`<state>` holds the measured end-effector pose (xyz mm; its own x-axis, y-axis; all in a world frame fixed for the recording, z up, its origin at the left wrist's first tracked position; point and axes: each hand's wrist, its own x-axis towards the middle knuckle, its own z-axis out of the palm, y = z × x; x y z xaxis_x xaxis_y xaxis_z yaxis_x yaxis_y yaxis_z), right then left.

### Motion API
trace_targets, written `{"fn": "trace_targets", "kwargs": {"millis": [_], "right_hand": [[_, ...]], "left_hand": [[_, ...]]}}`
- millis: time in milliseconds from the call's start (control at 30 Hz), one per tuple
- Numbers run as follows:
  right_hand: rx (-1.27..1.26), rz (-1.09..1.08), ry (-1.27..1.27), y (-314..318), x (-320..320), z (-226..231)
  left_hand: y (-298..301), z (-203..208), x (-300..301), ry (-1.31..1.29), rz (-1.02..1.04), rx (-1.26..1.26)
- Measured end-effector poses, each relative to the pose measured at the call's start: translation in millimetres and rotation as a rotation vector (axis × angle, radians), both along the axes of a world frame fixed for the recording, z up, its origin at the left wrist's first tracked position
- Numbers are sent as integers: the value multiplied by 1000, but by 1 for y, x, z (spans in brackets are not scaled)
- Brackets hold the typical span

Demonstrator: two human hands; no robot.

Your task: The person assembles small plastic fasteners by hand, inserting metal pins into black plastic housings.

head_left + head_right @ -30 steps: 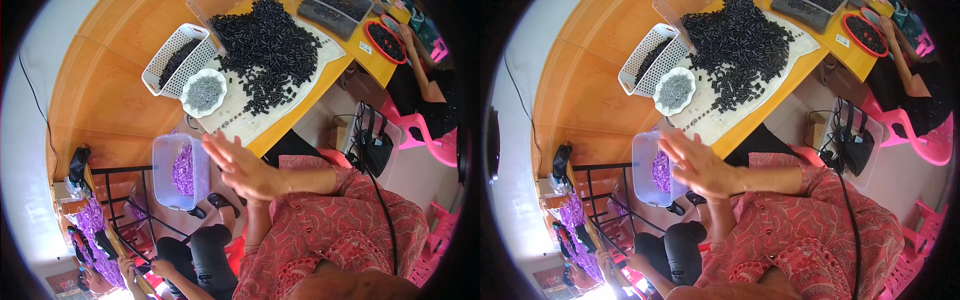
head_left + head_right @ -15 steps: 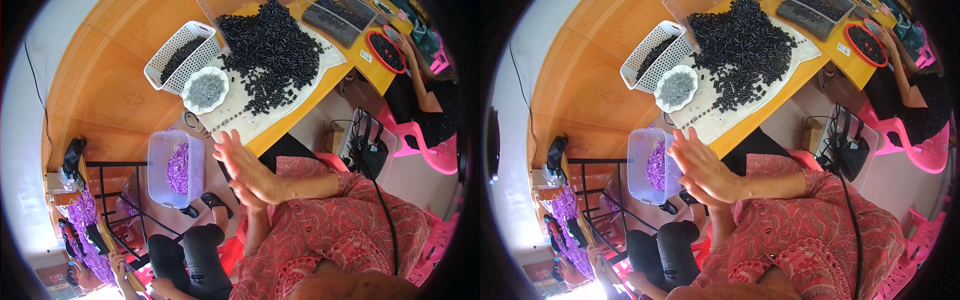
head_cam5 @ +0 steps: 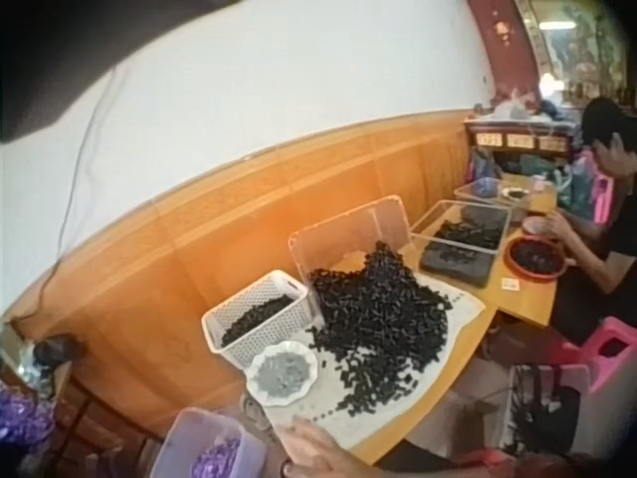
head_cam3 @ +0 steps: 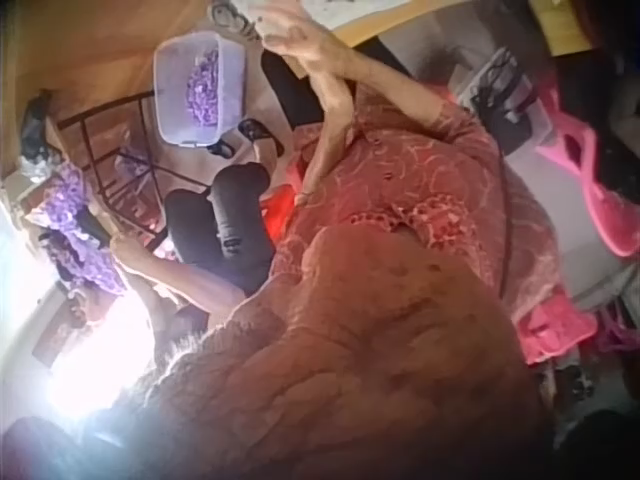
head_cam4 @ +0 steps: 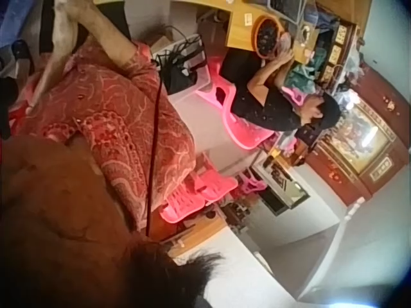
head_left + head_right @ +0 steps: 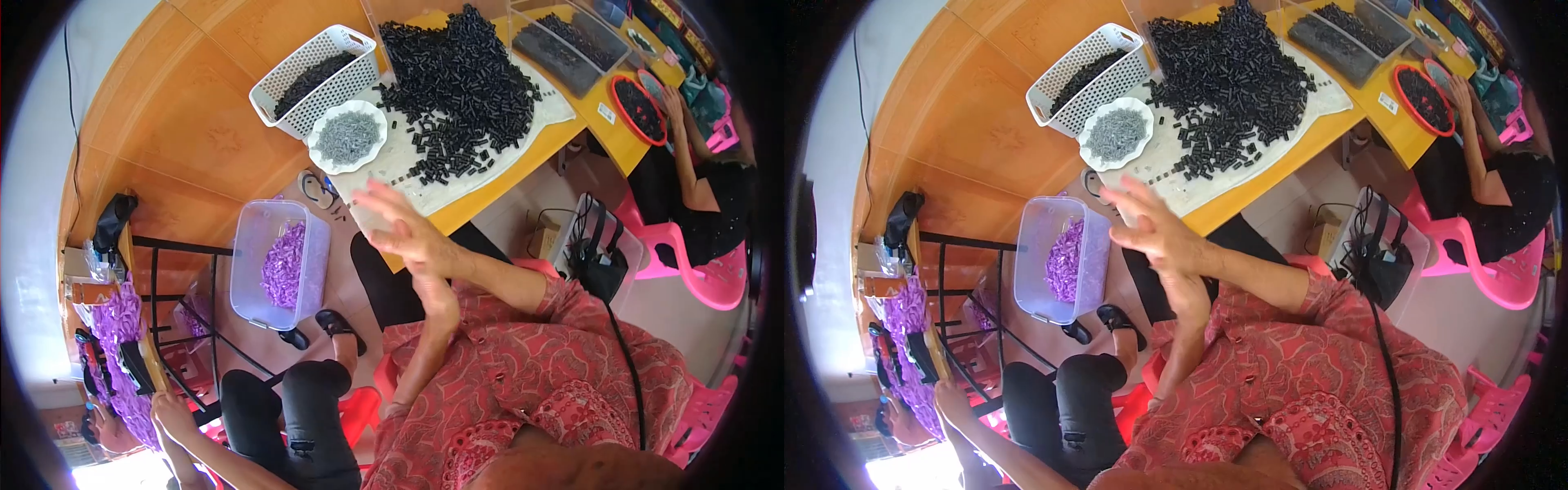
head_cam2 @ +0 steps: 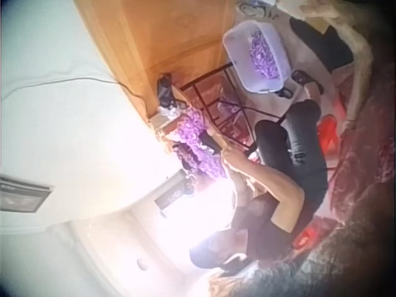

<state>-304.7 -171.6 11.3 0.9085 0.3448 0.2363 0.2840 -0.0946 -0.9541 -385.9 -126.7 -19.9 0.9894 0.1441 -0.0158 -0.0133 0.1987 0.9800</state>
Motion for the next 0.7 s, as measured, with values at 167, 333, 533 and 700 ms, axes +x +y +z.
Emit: {"fn": "trace_targets", "kwargs": {"millis": [167, 333, 533, 700], "right_hand": [[129, 33, 40, -1, 7, -13], [10, 6, -154, 20, -26, -1], [3, 21, -111, 7, -8, 12], [49, 173, 279, -12, 46, 5]], "left_hand": [[0, -2, -5, -2, -12, 174], [26, -53, 31, -103, 138, 89], [11, -38, 42, -93, -2, -237], [4, -32, 45, -69, -116, 56]]}}
